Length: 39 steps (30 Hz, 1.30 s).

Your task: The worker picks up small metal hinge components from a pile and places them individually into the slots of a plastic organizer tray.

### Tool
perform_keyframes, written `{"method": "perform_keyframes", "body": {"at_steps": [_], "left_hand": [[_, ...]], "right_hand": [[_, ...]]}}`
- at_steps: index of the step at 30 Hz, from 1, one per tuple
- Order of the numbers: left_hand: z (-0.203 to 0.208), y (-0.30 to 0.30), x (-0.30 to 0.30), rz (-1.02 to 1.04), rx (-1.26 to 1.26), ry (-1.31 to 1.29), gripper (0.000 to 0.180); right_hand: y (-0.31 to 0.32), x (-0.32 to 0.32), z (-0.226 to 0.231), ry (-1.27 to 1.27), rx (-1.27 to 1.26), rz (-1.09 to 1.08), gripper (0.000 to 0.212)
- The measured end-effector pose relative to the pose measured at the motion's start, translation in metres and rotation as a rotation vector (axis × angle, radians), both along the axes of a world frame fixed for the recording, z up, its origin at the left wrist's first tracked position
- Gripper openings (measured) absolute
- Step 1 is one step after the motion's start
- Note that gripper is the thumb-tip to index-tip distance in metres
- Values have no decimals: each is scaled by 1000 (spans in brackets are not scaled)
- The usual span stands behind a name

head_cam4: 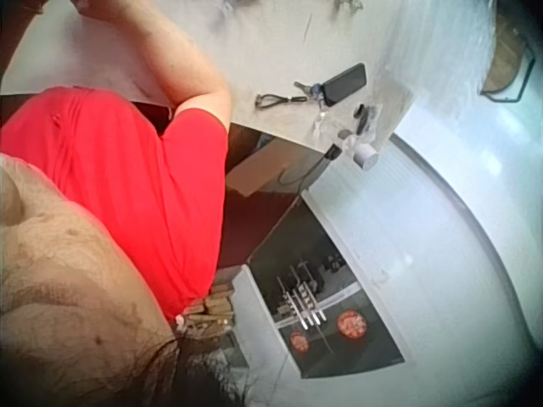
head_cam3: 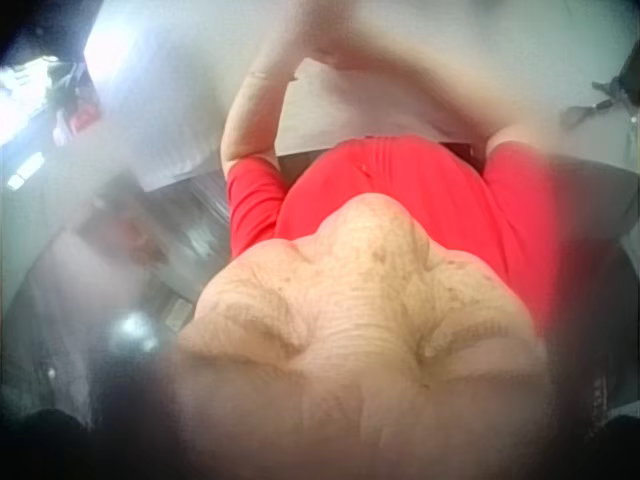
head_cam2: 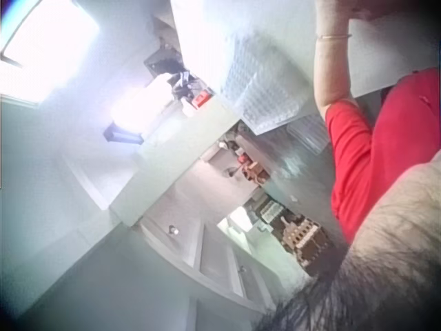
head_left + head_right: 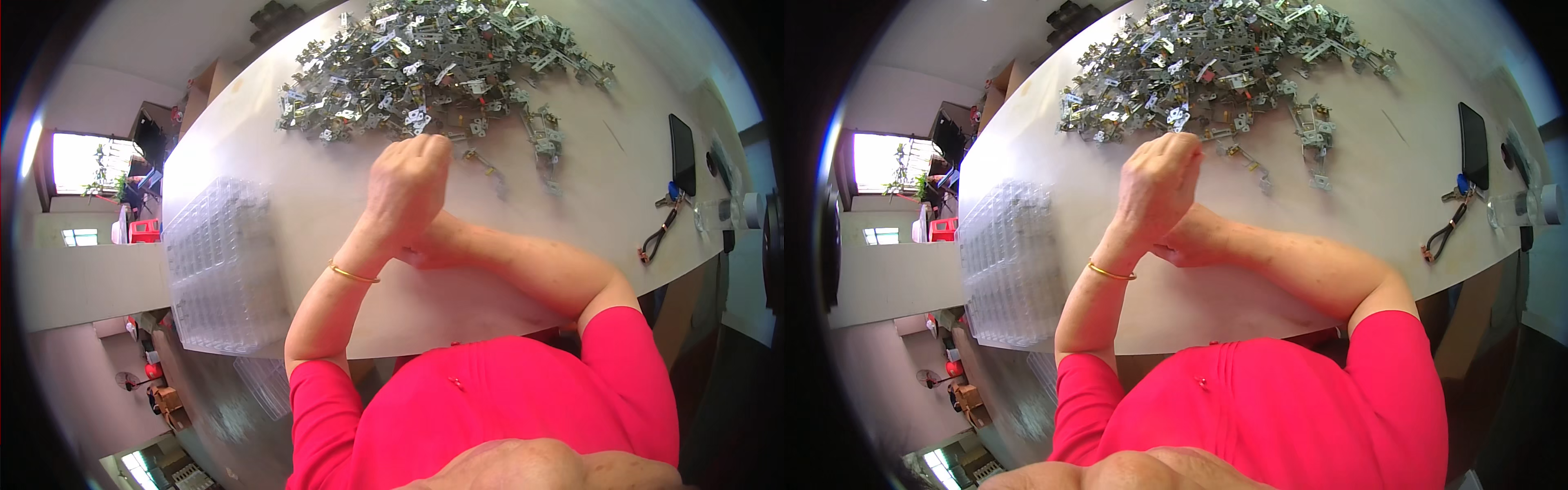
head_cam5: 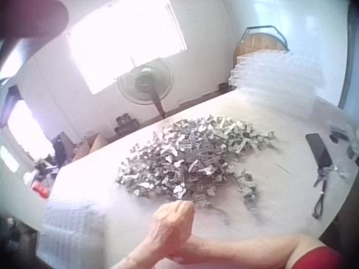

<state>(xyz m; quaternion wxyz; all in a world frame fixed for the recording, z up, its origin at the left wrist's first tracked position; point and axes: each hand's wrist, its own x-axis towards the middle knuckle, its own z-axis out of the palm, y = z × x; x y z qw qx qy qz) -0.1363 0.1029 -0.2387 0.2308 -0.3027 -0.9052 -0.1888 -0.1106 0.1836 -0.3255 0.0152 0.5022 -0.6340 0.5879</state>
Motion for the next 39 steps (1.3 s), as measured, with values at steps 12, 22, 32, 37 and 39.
{"method": "perform_keyframes", "body": {"at_steps": [12, 22, 32, 37, 39], "left_hand": [[-37, 40, -20, -277, -442, -78, 16], [-34, 37, -12, -327, -217, -106, 7], [-10, -53, 7, 17, 788, -288, 21], [-42, -101, 24, 172, 1275, -605, 21], [-51, -108, 34, 225, 1274, -633, 22]], "right_hand": [[24, 20, -5, -112, 41, -147, 12], [46, 16, -16, -83, 183, -157, 10], [6, 4, 13, -117, 272, -49, 10], [5, 4, 16, -91, 218, -48, 10], [6, 5, 13, -219, 228, -97, 7]]}}
